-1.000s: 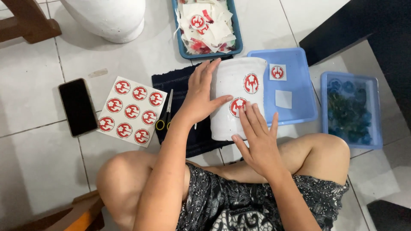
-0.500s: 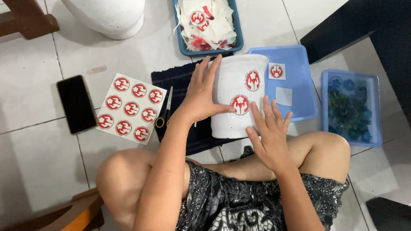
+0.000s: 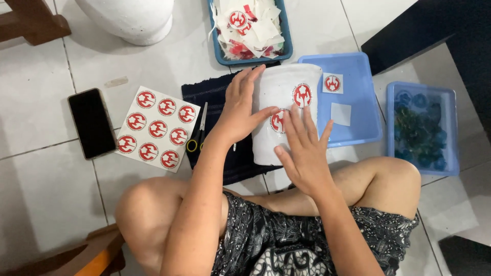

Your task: Applying circular red logos to a white cylindrical container and smoothing them with a tool

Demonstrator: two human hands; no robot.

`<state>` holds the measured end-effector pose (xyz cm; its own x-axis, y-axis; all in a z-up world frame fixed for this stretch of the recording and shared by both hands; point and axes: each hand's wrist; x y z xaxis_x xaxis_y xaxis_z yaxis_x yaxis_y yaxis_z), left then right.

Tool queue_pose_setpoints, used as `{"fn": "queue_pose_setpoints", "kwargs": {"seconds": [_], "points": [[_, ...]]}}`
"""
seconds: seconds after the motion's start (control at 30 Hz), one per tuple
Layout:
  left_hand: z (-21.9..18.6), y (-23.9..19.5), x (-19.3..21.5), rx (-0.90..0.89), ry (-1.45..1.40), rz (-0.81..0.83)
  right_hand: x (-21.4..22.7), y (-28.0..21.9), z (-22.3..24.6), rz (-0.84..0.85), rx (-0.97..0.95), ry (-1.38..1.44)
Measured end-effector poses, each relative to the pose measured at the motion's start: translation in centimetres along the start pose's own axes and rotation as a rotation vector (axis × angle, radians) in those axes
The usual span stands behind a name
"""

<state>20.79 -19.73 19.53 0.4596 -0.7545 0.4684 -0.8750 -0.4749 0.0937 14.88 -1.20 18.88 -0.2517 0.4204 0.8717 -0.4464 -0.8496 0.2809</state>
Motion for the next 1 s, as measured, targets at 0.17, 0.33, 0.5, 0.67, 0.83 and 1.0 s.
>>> {"fn": "queue_pose_setpoints", "kwargs": {"seconds": [0.17, 0.33, 0.5, 0.67, 0.83, 1.0], "points": [[-0.1, 0.0, 0.2, 0.014, -0.014, 0.029, 0.8, -1.1, -1.4, -0.141, -0.121, 0.167], [-0.3, 0.0, 0.1, 0.011, -0.010, 0.047, 0.5, -2.0, -2.1, -0.081, -0.096, 0.078], [-0.3, 0.0, 0.2, 0.011, 0.005, 0.061, 0.4, -2.2, -2.0, -0.084, -0.123, 0.095], [-0.7, 0.0, 0.4, 0.033, 0.014, 0.075, 0.4, -2.4, -2.5, -0.082, -0.141, 0.054], [-0.6, 0.1, 0.2, 0.028, 0.026, 0.077, 0.5, -2.3, -2.2, -0.103, -0.146, 0.070], [-0.6, 0.1, 0.3, 0.034, 0.048, 0.080, 0.7, -2.1, -1.9, -0.075, -0.097, -0.030]]}}
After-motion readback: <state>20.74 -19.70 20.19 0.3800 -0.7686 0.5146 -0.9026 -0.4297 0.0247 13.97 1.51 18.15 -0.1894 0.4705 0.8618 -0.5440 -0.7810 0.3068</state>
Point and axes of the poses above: each hand's wrist, its own y-axis towards the middle knuckle, its own x-axis out of the back of the hand, z = x × y, and after that the axes turned 3 degrees about -z, right-handed
